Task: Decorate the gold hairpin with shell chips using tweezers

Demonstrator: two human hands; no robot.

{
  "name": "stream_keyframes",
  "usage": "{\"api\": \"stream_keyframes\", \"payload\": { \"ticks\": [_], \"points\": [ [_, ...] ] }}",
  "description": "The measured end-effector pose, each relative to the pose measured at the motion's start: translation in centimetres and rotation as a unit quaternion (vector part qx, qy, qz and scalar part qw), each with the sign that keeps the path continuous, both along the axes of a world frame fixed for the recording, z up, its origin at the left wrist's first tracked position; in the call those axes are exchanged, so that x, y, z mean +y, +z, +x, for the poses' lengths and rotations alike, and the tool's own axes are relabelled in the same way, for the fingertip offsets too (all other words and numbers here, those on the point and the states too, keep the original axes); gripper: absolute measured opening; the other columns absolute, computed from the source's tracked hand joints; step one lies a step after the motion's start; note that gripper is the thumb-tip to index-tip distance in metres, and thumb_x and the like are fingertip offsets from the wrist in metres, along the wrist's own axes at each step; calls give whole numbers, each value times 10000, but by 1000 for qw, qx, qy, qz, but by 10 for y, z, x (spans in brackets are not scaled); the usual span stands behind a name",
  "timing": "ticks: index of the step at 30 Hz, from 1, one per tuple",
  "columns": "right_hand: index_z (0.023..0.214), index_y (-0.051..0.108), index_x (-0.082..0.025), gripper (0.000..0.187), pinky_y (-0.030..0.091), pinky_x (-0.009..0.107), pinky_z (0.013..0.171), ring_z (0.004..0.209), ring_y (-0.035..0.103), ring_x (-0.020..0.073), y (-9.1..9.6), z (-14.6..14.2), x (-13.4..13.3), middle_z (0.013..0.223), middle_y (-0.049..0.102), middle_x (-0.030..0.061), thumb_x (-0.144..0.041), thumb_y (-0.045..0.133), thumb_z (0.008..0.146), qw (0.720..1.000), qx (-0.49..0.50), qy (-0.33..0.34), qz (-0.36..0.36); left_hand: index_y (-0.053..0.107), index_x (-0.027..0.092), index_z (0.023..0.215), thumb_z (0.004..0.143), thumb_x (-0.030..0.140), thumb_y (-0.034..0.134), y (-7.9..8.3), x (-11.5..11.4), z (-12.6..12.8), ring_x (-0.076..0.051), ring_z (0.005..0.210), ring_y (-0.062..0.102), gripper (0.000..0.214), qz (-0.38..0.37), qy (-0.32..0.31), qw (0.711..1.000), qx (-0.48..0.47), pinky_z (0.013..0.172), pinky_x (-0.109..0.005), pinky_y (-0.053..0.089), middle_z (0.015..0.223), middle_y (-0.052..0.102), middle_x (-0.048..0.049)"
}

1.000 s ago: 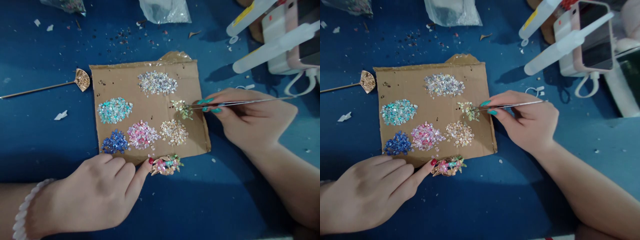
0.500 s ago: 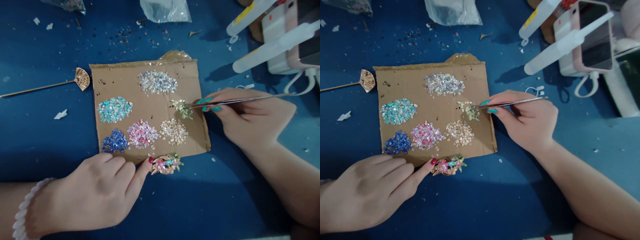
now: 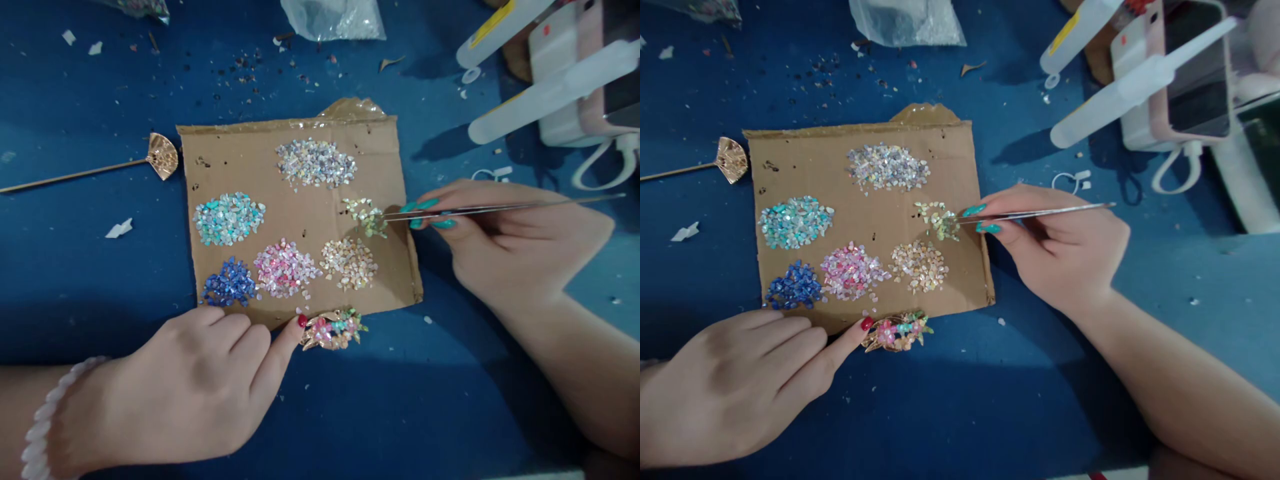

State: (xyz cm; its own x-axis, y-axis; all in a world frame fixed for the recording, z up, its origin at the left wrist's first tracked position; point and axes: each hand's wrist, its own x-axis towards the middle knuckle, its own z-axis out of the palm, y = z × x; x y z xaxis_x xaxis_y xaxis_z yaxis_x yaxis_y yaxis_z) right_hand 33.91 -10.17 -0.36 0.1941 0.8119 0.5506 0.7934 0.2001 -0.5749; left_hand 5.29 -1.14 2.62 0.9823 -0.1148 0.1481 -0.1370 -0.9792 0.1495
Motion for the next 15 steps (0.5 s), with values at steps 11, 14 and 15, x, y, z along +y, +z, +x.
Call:
{"api": "stream_keyframes", "payload": {
  "ticks": [11, 14, 15],
  "points": [
    [1209, 592, -340, 551, 613, 338, 696, 745, 690, 165, 22, -28, -19, 805, 713, -43, -18, 588, 763, 971, 31, 216, -100, 576, 7, 1150, 855, 37, 434, -2, 1, 1, -173, 476, 511, 329, -28, 4, 1000, -10, 360, -335, 409, 605, 537, -11],
    [1225, 575, -345, 484, 623, 323, 668, 737, 699, 166, 25, -30, -20, 818, 722, -39, -91, 588, 813, 964, 33, 238, -117, 579, 11, 1149, 855, 62, 471, -3, 0, 0, -176, 478, 505, 317, -27, 4, 1000, -7, 358, -339, 396, 606, 529, -8],
    [1223, 574, -350, 458, 624, 318, 665, 729, 700, 164, 26, -31, -19, 817, 723, -38, -117, 585, 829, 963, 34, 239, -119, 578, 15, 1154, 857, 72, 477, -3, 0, -1, -176, 479, 502, 319, -26, 3, 1000, -6, 359, -339, 391, 609, 525, -6]
  ]
}}
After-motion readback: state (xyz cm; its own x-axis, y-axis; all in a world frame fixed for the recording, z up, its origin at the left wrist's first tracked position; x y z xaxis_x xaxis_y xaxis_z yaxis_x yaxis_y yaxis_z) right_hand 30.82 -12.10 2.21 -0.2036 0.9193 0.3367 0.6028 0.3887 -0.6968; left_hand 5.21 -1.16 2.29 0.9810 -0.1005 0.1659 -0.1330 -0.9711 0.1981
